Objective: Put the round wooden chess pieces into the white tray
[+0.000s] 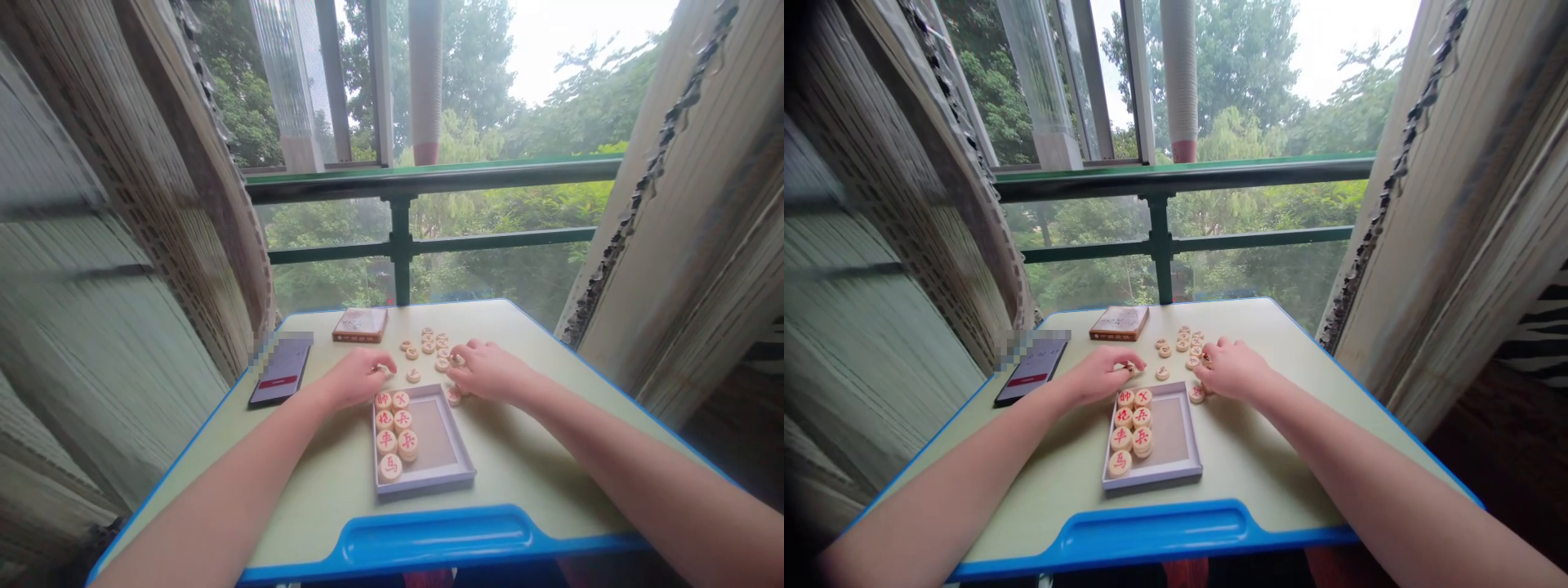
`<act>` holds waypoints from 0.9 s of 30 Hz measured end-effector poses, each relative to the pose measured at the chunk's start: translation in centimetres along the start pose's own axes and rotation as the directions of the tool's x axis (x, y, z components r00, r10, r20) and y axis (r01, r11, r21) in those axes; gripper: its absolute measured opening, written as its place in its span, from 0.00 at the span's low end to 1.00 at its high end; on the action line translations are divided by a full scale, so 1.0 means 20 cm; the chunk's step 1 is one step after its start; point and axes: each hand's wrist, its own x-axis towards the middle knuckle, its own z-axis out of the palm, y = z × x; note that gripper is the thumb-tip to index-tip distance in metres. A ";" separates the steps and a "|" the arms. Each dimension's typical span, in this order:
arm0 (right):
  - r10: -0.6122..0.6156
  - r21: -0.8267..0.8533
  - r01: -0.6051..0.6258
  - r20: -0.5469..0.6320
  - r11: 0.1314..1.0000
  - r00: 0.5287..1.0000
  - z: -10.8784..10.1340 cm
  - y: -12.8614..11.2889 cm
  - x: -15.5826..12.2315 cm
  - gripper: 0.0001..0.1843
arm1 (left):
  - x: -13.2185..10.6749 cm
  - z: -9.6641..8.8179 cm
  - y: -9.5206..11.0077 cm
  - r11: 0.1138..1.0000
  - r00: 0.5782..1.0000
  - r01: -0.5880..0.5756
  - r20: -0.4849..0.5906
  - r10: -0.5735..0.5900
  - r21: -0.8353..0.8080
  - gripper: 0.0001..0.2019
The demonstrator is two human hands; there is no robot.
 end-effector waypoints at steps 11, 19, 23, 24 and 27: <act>-0.232 0.156 0.220 0.065 0.963 0.971 -0.04 -0.03 -0.05 0.32 | 0.02 0.03 -0.08 0.998 0.996 -0.057 0.067 0.058 -0.026 0.16; -0.279 0.196 0.288 -0.071 0.937 0.958 0.01 -0.02 -0.01 0.16 | 0.03 0.02 -0.06 0.996 0.995 -0.090 0.034 0.090 0.008 0.11; -0.308 0.198 0.324 -0.109 0.925 0.945 0.03 -0.03 0.00 0.14 | 0.03 0.02 -0.05 0.996 0.996 -0.084 0.012 0.084 0.004 0.10; -0.314 0.197 0.332 -0.116 0.923 0.942 0.03 -0.03 0.00 0.14 | 0.03 0.02 -0.05 0.997 0.996 -0.083 0.010 0.083 0.002 0.10; -0.329 0.185 0.351 -0.139 0.918 0.934 0.04 -0.03 0.00 0.12 | 0.02 0.03 -0.06 0.996 0.996 -0.088 0.009 0.088 -0.002 0.10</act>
